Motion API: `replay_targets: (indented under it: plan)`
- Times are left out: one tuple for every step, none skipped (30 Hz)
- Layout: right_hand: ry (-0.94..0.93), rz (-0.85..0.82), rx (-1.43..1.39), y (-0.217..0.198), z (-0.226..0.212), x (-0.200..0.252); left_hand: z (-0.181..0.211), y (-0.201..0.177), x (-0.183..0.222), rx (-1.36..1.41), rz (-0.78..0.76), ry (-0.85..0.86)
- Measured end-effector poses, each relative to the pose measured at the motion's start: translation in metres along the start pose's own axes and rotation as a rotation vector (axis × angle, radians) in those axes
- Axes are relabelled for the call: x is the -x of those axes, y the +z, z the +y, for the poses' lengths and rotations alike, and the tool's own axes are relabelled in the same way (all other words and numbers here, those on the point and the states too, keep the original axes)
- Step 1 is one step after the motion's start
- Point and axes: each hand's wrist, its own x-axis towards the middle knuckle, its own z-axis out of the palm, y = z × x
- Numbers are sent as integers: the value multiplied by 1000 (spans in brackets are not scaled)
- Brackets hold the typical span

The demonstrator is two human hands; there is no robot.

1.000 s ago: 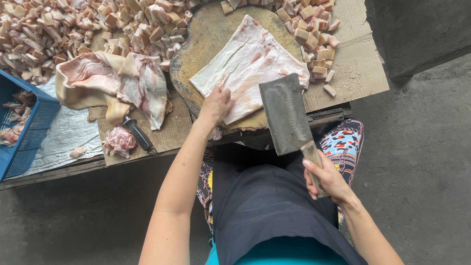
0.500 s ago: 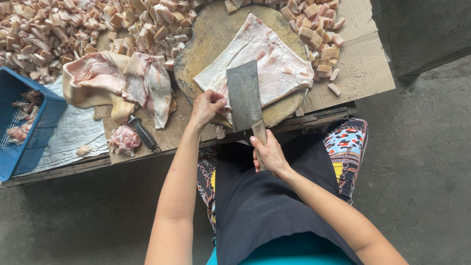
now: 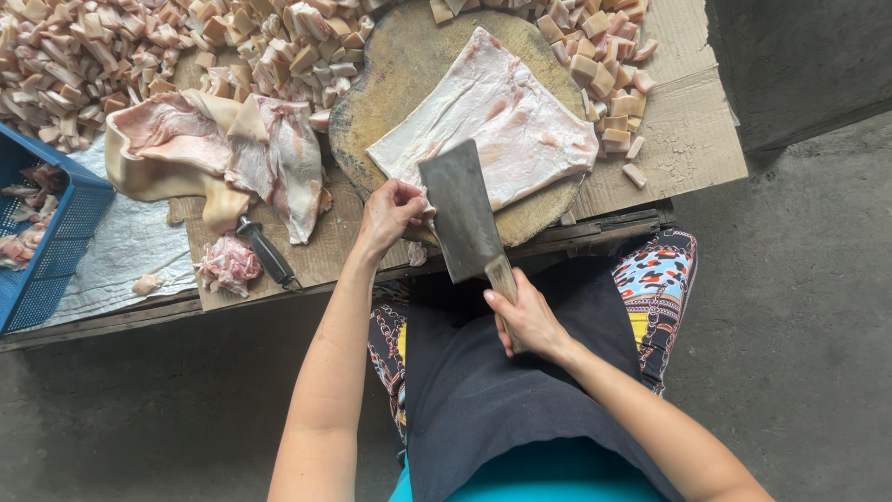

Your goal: The person uses a cleaver to cut strips of pork belly into small cubes on a wooden cutting board. They repeatedly slice the meat, gather the cubes, and continue cutting additional strips until a large pile of diced meat accumulates on the board.

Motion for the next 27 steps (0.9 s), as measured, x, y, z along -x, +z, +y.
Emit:
replay_targets:
  plan:
    - [-12,17,24,2,-5,-10,-5,-1,0,25,6,0]
    - [-15,30,31,3,-11,-21,-9,-2,0,48,12,3]
    - [-18,42,39,4,-17,-32,-14,-2,1,67,22,7]
    - [-26,54,49,4,-21,-37,-18,-3,1,88,34,16]
    - [-25,44,86,5,-22,-36,-22,-5,2,109,47,24]
    - [-24,35,123,4,-22,-32,-25,-7,2,140,80,23]
    - [-22,26,160,1,-21,-24,-28,-12,3,171,113,22]
    - [10,1,216,-4,-17,-12,-31,-15,4,205,143,18]
    - [42,-24,271,-11,-13,2,-33,-19,5,204,161,15]
    - [92,-37,324,-20,-8,17,-35,-24,9,201,180,7]
    - [142,-49,377,-30,-3,32,-36,-28,13,199,198,-1]
    - [156,-51,326,-41,1,47,-35,-31,17,173,192,-12]
    - [169,-53,276,-52,5,60,-33,-34,21,147,185,-23]
    - [166,-33,221,-59,9,70,-29,-36,26,120,182,-37]
    - [163,-14,166,-64,12,77,-23,-36,29,44,198,-58]
    - [160,7,112,-68,15,81,-17,-34,30,-30,213,-79]
    - [112,52,59,-71,17,81,-10,-30,31,-105,227,-100]
    - [61,95,7,-73,18,79,-2,-26,30,-225,294,-62]
    - [10,139,-45,-74,18,77,6,-21,30,-345,360,-24]
    - [-11,167,-96,-75,17,73,15,-16,28,-466,426,21]
    - [-33,194,-146,-75,16,67,22,-8,26,-577,382,-32]
    - [-53,222,-198,-76,14,63,27,3,24,-686,337,-88]
    - [-62,224,-202,-75,12,60,30,14,22,-795,290,-143]
    - [-69,227,-207,-75,11,58,29,27,22,-866,333,-46]
    - [-76,230,-211,-73,9,57,25,41,23,-935,376,53]
    - [-71,215,-198,-71,8,56,20,47,24,-1003,417,149]
    - [-66,201,-185,-68,7,55,15,48,24,-893,376,67]
